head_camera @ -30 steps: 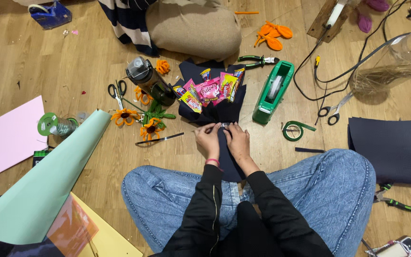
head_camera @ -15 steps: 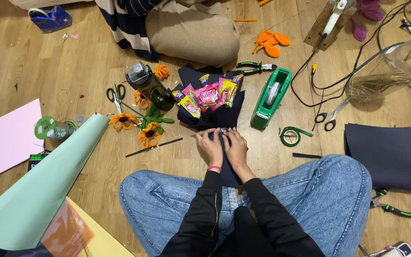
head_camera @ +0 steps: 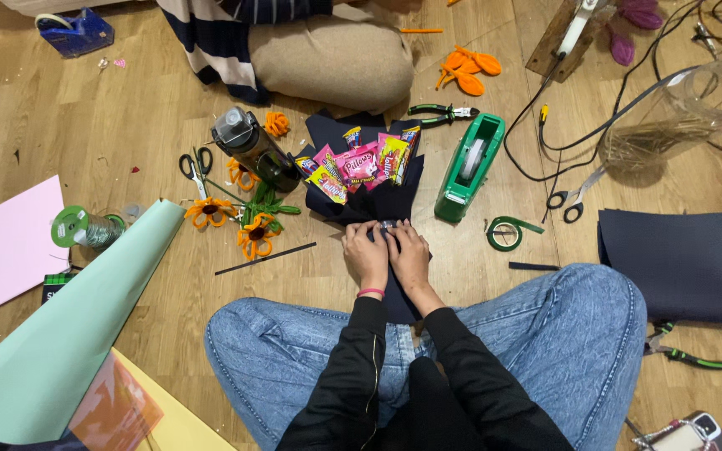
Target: The person assembles a bouquet of snacks by wrapping dark blue paper around a cluster of snacks and taping the paper at the base.
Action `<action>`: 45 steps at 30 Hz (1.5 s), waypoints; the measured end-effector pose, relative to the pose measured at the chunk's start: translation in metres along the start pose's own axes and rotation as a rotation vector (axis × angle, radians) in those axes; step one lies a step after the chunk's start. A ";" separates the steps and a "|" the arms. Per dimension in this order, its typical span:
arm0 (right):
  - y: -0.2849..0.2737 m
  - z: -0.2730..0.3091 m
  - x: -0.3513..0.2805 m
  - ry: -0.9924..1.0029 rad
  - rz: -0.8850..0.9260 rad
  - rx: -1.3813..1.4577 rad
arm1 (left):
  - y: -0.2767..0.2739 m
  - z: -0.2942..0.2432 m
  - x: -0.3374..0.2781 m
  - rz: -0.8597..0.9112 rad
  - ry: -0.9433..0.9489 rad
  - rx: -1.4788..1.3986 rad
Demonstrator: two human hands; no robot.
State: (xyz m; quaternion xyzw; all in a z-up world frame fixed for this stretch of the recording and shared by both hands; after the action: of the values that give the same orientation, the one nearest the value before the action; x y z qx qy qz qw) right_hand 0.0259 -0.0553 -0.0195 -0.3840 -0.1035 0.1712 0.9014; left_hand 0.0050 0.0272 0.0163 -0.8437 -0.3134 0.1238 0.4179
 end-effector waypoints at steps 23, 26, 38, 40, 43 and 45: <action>-0.023 0.004 -0.012 -0.007 -0.138 0.496 | 0.013 0.001 -0.016 0.088 0.467 0.265; -0.027 0.005 -0.007 -0.038 -0.049 0.382 | 0.015 0.001 -0.014 0.063 0.461 0.307; -0.031 0.006 -0.004 -0.036 0.086 0.268 | 0.015 -0.008 -0.017 -0.003 0.530 0.525; -0.035 0.008 -0.003 -0.020 0.100 0.272 | 0.016 -0.008 -0.018 -0.010 0.527 0.545; -0.037 0.009 -0.003 -0.056 0.093 0.308 | 0.022 -0.007 -0.017 -0.057 0.542 0.554; -0.033 0.007 -0.003 -0.071 0.065 0.331 | 0.023 -0.007 -0.017 -0.068 0.554 0.562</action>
State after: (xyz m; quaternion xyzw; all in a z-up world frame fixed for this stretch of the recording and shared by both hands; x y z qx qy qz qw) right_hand 0.0283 -0.0733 0.0087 -0.2270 -0.0932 0.2284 0.9421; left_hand 0.0053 0.0016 0.0021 -0.6871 -0.1706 -0.0415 0.7050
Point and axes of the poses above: each hand's wrist, its own x-axis towards the middle knuckle, its own y-axis out of the palm, z = x × y, the point moved 1 cm from there along x, towards the middle knuckle, and after that the axes turned 15 degrees about z, right-handed, at the moved point
